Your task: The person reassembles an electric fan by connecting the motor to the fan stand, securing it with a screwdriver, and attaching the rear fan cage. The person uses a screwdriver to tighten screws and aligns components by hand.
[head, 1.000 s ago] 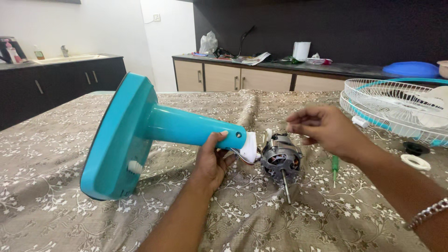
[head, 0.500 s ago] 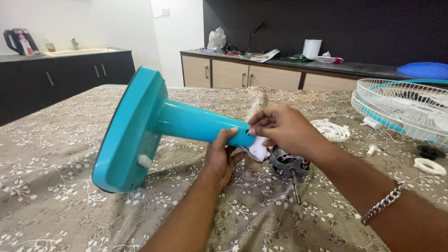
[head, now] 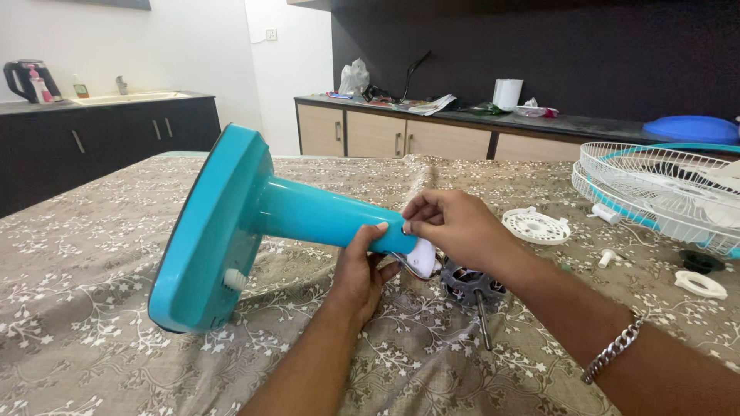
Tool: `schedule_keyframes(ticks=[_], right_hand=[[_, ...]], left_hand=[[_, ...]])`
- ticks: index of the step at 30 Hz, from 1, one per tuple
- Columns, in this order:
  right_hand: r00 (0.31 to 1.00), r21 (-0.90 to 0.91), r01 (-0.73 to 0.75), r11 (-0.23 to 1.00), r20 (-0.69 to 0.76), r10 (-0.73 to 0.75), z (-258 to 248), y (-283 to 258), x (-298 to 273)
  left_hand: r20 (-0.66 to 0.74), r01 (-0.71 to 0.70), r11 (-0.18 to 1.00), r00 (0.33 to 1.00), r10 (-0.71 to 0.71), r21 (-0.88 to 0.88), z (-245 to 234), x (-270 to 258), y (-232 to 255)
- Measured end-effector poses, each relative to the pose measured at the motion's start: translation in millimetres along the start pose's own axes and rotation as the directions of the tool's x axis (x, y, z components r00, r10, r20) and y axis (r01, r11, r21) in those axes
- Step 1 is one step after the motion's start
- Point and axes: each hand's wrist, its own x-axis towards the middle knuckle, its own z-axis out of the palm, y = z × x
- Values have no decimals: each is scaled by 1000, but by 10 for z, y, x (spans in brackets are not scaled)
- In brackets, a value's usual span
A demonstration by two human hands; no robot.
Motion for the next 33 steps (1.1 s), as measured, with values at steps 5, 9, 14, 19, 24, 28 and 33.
schedule_keyframes(ticks=[5,9,14,19,24,28,33], right_hand=[[994,-125,98,987,-40,-104,7,58,-53],[970,-168,201,965,-101,-219,31,60,-136],[935,-167,317,933,-110,-338,55,105,-219],[936,-191,279,941,-166,-311,101,130,-231],[949,-248,223,943,-165,-268,148,116,-232],[941,-152,276,949,-157,-298,137,131,-259],[952,-175,225,958,-172,-255,200,123,-270]], left_hand=[[13,-9,1000,1000,9,16,-1,-5,-1],[-8,4,1000,1000,-4,6,3,-12,17],[-8,-2,1000,1000,2,2,-8,-2,-1],[21,-19,1000,1000,19,3,-29,26,-27],[52,-29,999,998,31,-38,-34,13,-33],[36,-19,1000,999,20,-21,-29,8,-23],[57,-22,999,998,23,-25,-32,7,-27]])
